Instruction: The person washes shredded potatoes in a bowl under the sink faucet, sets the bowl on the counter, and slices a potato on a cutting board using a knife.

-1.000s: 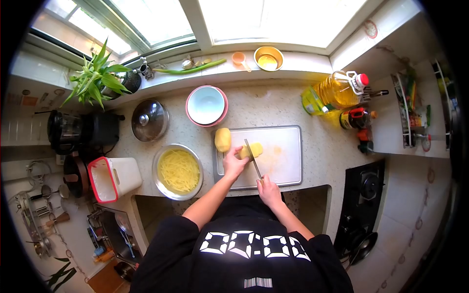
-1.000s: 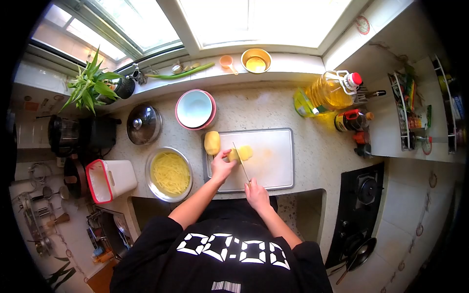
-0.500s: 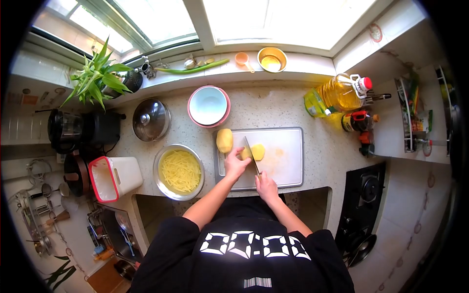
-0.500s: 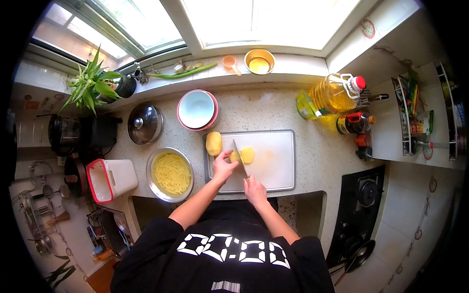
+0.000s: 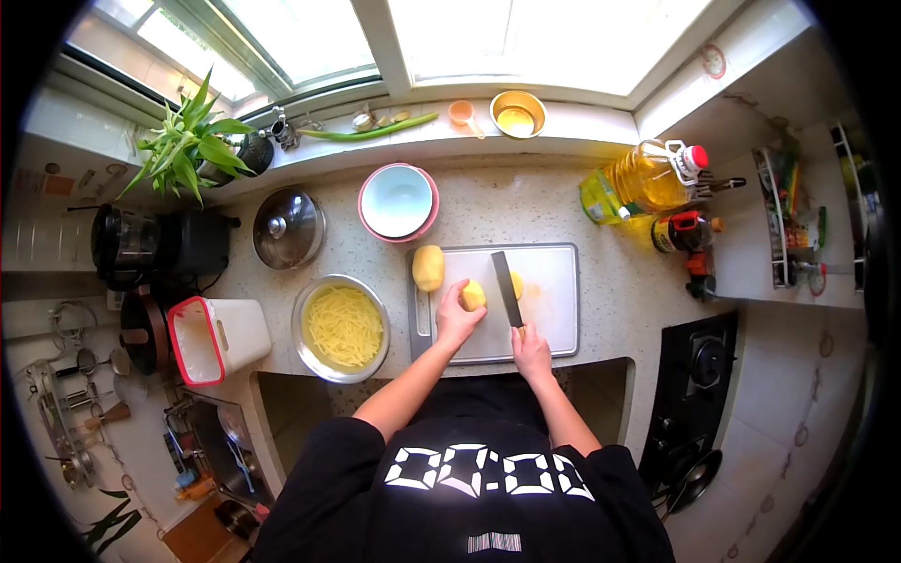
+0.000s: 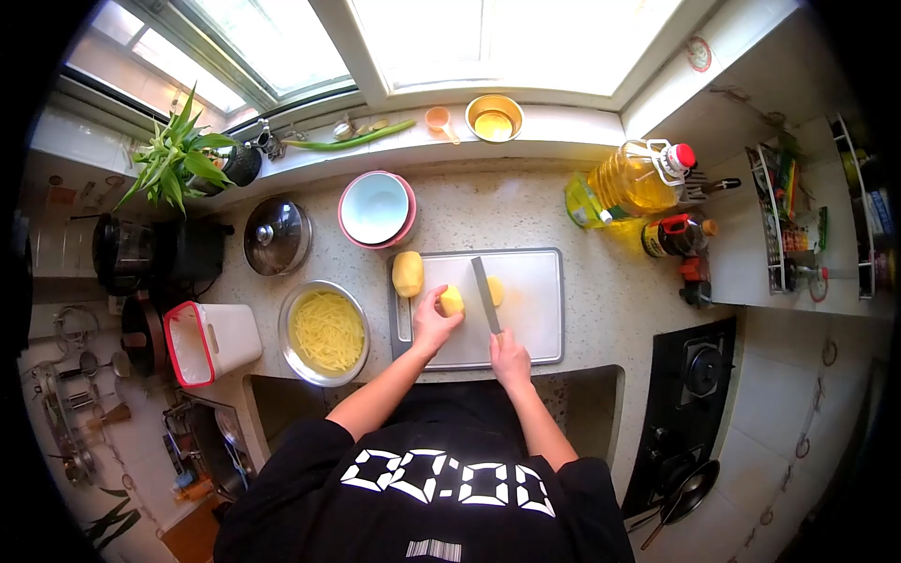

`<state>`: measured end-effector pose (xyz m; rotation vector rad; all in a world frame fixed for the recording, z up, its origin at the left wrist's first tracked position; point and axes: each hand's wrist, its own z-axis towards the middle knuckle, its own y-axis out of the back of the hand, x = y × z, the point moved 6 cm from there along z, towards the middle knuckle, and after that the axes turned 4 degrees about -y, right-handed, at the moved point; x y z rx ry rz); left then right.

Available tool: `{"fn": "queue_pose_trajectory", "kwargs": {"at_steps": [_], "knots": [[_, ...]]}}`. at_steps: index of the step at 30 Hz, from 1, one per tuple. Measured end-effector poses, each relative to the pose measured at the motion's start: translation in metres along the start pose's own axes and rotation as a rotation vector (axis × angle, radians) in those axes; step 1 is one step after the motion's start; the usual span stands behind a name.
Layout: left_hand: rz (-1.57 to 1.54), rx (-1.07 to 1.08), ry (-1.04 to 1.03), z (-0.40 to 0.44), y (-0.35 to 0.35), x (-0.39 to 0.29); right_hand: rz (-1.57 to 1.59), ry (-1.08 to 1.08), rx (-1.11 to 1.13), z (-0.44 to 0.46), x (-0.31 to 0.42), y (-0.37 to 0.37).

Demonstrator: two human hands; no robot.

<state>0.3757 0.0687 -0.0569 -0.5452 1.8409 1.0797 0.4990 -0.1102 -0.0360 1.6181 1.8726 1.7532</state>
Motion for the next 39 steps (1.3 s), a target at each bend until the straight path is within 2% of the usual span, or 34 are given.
{"fn": "queue_pose_trajectory", "kwargs": {"at_steps": [4,7,11,15,17,18,20,21,22,23,27,28,31,39], "knots": [[0.239,-0.017,-0.276,-0.002,-0.005,-0.031,0.0,0.043,-0.075,-0.003,-0.007,0.023],[0.382,0.141,-0.287,-0.008,-0.015,-0.057,-0.066,0.096,-0.156,-0.016,0.003,0.052],[0.589,0.158,-0.573,-0.013,-0.043,-0.055,-0.115,0.205,-0.313,-0.031,0.01,0.076],[0.582,0.156,-0.639,-0.016,-0.046,-0.05,-0.058,0.261,-0.408,-0.039,0.009,0.086],[0.466,0.143,-0.62,-0.016,-0.031,-0.067,0.16,0.202,-0.342,-0.039,0.006,0.088],[0.31,0.136,-0.504,-0.01,-0.026,-0.062,0.269,0.172,-0.307,-0.039,0.005,0.089],[0.002,0.117,-0.267,0.0,-0.019,-0.049,0.962,-0.149,0.075,-0.038,-0.01,0.077],[-0.35,0.176,-0.04,0.004,-0.022,-0.037,1.297,-0.319,0.285,-0.043,-0.008,0.068],[-0.7,0.227,0.192,0.006,-0.029,-0.027,1.501,-0.273,0.391,-0.046,0.007,0.075],[-1.05,0.272,0.428,0.005,-0.038,-0.021,1.654,-0.301,0.512,-0.048,0.008,0.074],[-1.556,0.657,0.734,-0.011,-0.053,-0.064,1.757,-0.29,0.691,-0.049,0.012,0.061],[-1.612,0.731,0.708,-0.013,-0.055,-0.074,1.766,-0.307,0.714,-0.05,0.013,0.057],[-1.533,0.737,0.748,-0.018,-0.05,-0.097,1.71,-0.289,0.739,-0.05,0.016,0.054],[-1.541,0.814,0.645,-0.012,-0.055,-0.065,1.67,-0.31,0.713,-0.05,0.007,0.052]]}}
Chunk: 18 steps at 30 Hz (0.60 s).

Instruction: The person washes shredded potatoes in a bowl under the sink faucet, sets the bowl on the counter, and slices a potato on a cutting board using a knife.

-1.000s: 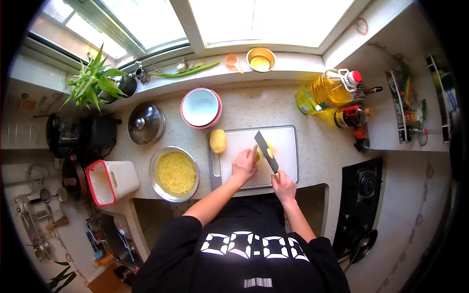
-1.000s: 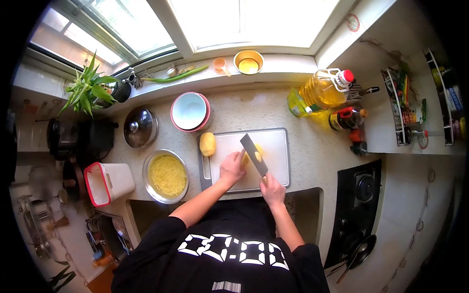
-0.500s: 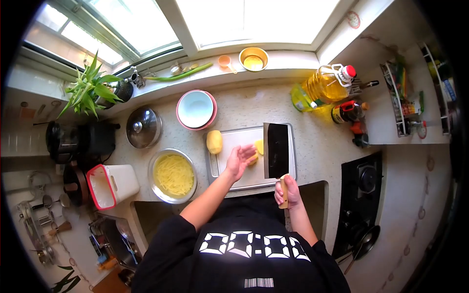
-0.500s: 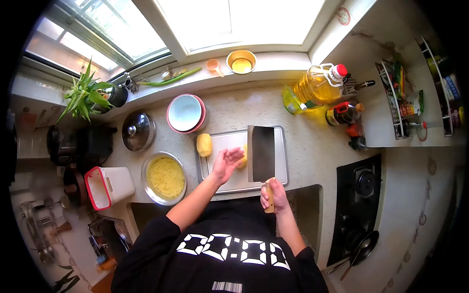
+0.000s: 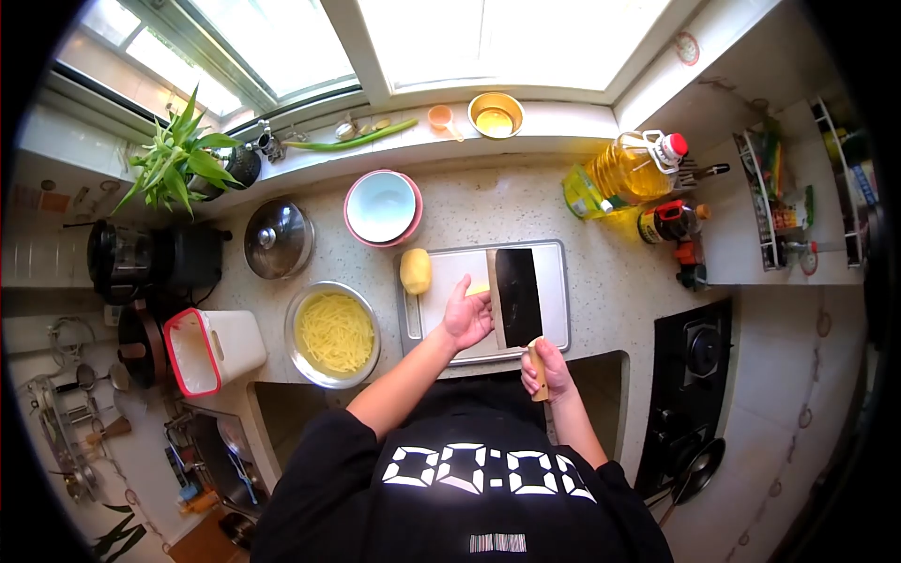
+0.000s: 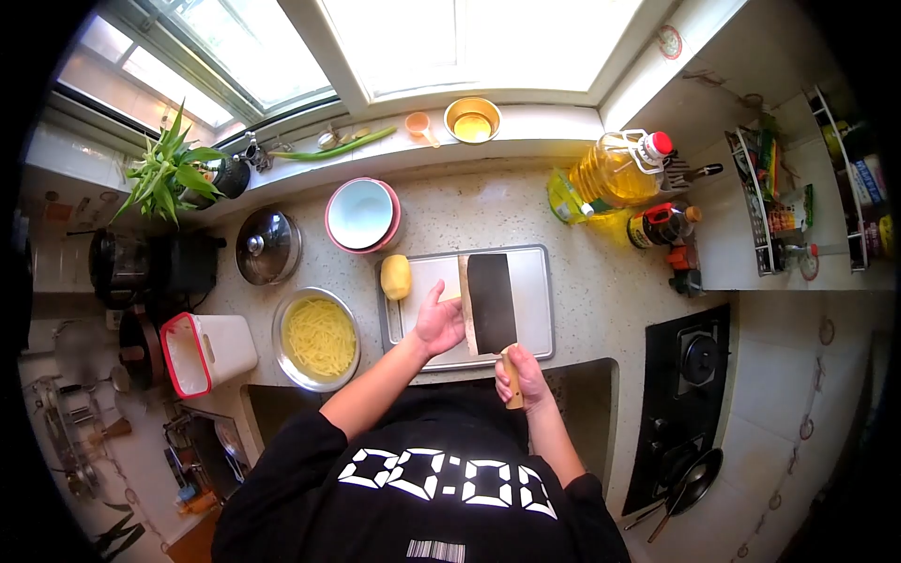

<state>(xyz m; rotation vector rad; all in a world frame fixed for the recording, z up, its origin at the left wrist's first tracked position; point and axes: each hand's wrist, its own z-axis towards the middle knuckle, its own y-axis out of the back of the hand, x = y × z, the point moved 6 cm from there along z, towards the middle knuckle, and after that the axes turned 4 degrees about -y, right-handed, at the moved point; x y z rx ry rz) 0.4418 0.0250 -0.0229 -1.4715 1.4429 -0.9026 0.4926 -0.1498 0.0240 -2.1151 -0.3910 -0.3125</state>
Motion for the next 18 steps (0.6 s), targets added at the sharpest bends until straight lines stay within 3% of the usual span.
{"fn": "queue_pose_trajectory", "kwargs": {"at_steps": [11,15,18], "knots": [[0.037,-0.107,-0.11,-0.022,-0.017,-0.026,0.092,0.084,-0.112,-0.01,0.015,0.037],[0.535,-0.37,-0.244,-0.021,0.017,-0.05,0.115,0.151,-0.19,-0.029,0.026,0.069],[1.04,-0.452,-0.353,-0.008,0.019,-0.057,0.092,0.204,-0.246,-0.042,0.031,0.078]]}}
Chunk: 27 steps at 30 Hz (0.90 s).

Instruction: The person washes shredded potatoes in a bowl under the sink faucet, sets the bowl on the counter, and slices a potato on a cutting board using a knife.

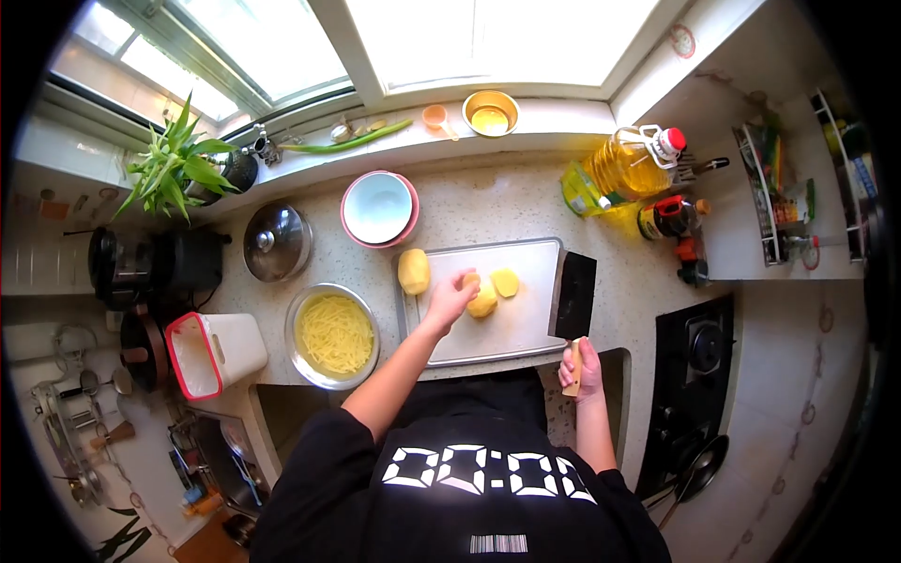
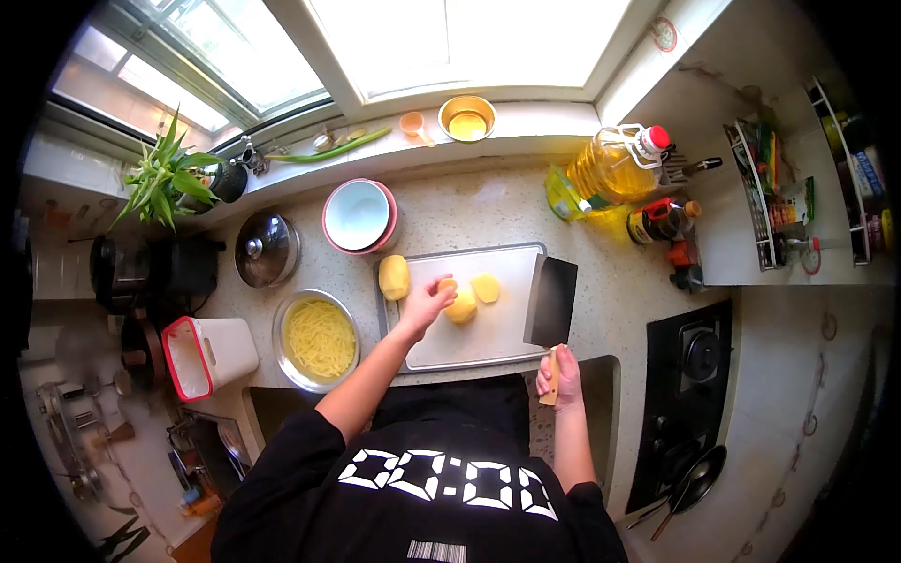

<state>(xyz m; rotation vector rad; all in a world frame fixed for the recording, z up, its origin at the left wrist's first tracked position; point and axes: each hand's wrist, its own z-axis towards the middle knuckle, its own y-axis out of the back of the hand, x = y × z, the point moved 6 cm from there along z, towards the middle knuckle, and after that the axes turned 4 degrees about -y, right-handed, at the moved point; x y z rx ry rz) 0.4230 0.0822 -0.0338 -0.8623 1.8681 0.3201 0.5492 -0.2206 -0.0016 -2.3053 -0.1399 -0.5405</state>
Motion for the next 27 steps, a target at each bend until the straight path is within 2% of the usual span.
{"fn": "queue_pose_trajectory", "kwargs": {"at_steps": [1,4,5,8,11,14,17,20,23,27], "knots": [[0.257,-0.049,-0.122,0.008,-0.002,-0.004,-0.008,0.021,-0.011,-0.002,0.0,0.005],[0.604,0.005,-0.205,0.016,-0.028,-0.025,-0.015,-0.002,-0.063,-0.005,-0.004,0.018],[0.582,0.0,-0.284,0.028,-0.034,-0.012,-0.01,0.009,-0.072,-0.006,-0.006,0.02],[0.775,0.007,-0.614,0.038,-0.056,-0.011,0.026,0.02,-0.093,-0.011,-0.012,0.025],[1.204,0.07,-0.952,0.032,-0.075,0.001,0.013,-0.002,-0.113,-0.015,-0.014,0.029],[1.308,0.105,-0.837,0.019,-0.081,-0.009,0.0,-0.003,-0.12,-0.017,-0.011,0.032],[1.122,-0.023,-0.68,0.039,-0.066,0.011,0.006,-0.002,-0.116,-0.016,-0.012,0.036],[1.343,-0.106,-0.432,0.048,-0.073,-0.005,0.031,-0.014,-0.117,-0.012,-0.011,0.038],[1.433,-0.019,-0.25,0.063,-0.081,-0.004,0.053,-0.016,-0.102,-0.007,-0.01,0.039],[1.398,0.037,-0.262,0.075,-0.086,0.004,0.036,-0.039,-0.1,-0.001,-0.005,0.035]]}}
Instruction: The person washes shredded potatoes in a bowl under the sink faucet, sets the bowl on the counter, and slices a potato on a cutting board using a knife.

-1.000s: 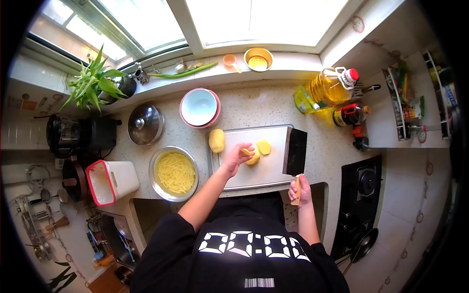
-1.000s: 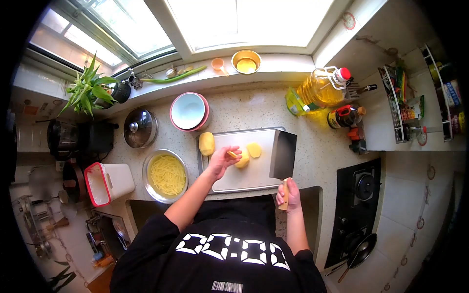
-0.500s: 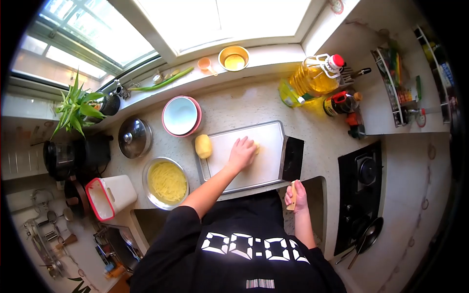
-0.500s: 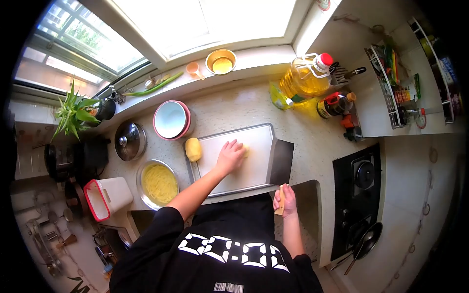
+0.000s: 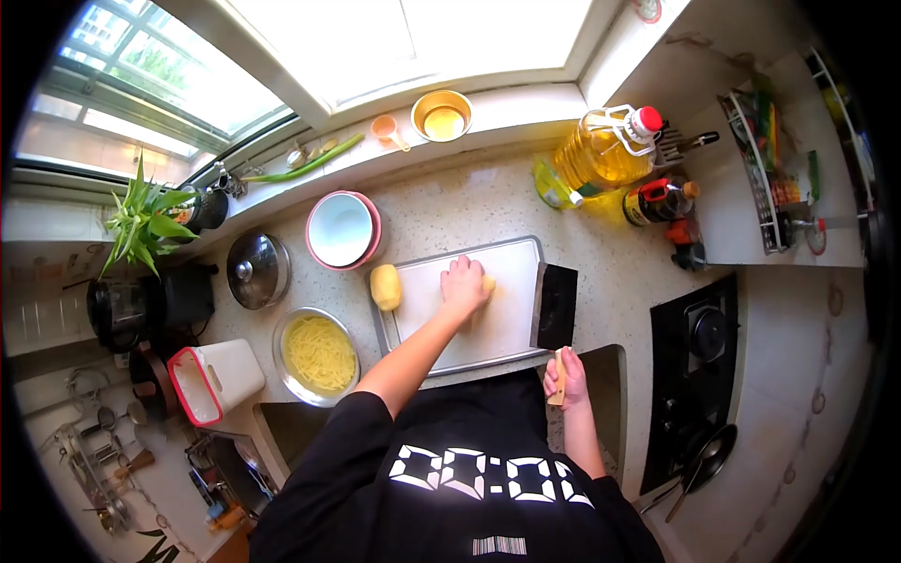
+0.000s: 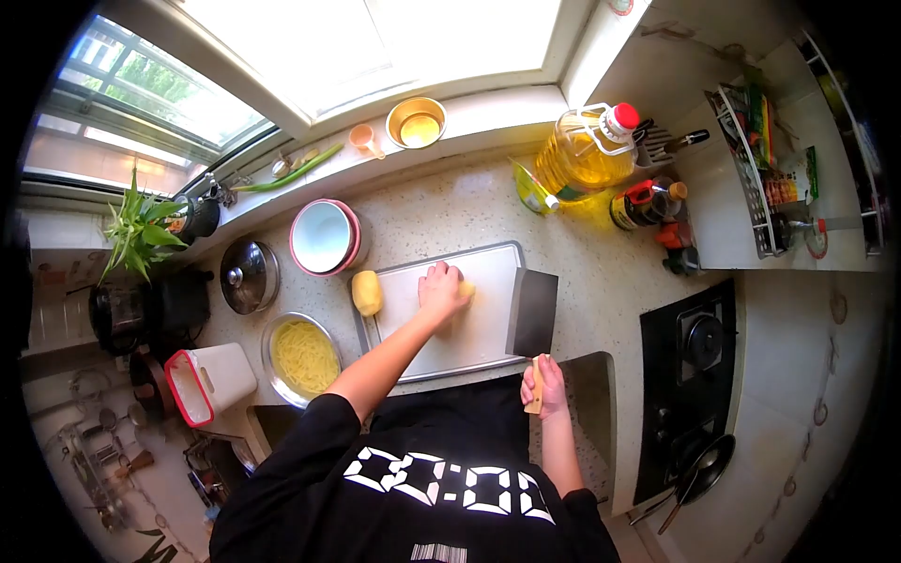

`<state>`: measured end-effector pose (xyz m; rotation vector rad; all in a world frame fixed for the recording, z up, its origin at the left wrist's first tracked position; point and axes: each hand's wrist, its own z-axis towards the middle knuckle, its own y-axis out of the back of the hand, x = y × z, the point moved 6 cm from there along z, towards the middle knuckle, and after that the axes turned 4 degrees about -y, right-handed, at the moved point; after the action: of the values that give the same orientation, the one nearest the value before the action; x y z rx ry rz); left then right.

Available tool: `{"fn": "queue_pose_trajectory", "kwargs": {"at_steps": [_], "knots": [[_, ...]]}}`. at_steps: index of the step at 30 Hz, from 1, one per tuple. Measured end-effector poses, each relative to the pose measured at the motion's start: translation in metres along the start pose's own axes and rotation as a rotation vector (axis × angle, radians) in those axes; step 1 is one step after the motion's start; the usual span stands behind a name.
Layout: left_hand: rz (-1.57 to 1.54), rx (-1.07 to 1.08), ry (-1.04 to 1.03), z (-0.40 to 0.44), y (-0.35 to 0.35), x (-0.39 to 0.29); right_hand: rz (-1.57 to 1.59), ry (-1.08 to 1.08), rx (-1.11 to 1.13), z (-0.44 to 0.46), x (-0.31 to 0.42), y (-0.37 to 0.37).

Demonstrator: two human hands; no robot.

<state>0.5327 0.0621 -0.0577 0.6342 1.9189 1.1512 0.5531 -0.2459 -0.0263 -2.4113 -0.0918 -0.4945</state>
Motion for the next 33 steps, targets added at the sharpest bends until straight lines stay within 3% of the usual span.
{"fn": "queue_pose_trajectory", "kwargs": {"at_steps": [5,10,15,20,24,27,30,33], "knots": [[-0.267,0.113,0.034,-0.001,-0.004,0.004,-0.031,-0.019,0.0,0.006,0.003,-0.004],[-0.451,-0.041,0.119,-0.019,0.025,0.026,-0.078,-0.037,-0.004,0.007,0.004,-0.01],[-0.752,-0.258,0.244,-0.07,0.027,0.094,-0.142,-0.051,0.004,0.015,0.002,-0.022],[-0.697,-0.387,0.428,-0.132,0.014,0.13,-0.216,-0.108,0.02,0.027,-0.005,-0.049],[-0.675,-0.381,0.42,-0.15,0.017,0.125,-0.273,-0.109,0.038,0.03,-0.009,-0.061],[-0.428,-0.527,0.296,-0.162,0.034,0.111,-0.349,-0.081,0.034,0.027,-0.006,-0.068],[-0.23,-0.469,0.187,-0.163,0.034,0.093,-0.529,0.002,-0.058,0.022,0.006,-0.071],[-0.379,-0.397,0.057,-0.143,0.022,0.073,-0.719,0.083,-0.112,0.022,0.02,-0.062]]}}
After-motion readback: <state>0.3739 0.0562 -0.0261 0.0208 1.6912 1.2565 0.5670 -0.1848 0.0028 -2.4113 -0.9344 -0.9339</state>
